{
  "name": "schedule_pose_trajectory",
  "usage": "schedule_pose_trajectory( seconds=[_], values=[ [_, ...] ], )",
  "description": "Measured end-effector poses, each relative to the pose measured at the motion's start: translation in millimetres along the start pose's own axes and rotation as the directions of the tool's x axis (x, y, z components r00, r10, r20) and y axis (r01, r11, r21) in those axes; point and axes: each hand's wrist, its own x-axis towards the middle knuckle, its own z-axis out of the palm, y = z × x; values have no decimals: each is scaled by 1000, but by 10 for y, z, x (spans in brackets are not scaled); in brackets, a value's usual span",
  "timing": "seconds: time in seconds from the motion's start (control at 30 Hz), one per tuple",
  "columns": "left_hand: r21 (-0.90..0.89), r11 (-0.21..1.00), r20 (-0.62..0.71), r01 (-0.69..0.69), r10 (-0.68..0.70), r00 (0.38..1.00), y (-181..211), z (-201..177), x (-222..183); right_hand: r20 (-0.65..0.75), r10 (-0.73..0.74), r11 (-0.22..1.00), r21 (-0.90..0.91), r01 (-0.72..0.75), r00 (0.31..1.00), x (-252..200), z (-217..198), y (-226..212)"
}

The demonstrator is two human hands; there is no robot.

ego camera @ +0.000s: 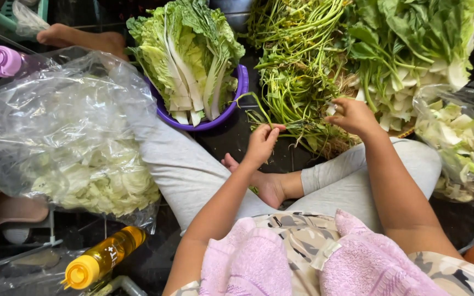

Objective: Sorting and preparing various leafy greens and vegetables by hand on the floor.

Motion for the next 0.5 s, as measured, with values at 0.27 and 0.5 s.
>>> schedule_pose_trajectory(
  seconds=[0.27,0.5],
  values=[
    [61,998,-84,35,-30,996,255,-399,-269,-358,-2,1000,-21,-5,934,-42,486,121],
    [90,996,-150,-4,17,989,318,-222,-331,-347,-184,983,-43,181,919,-240,542,-258]
  ],
)
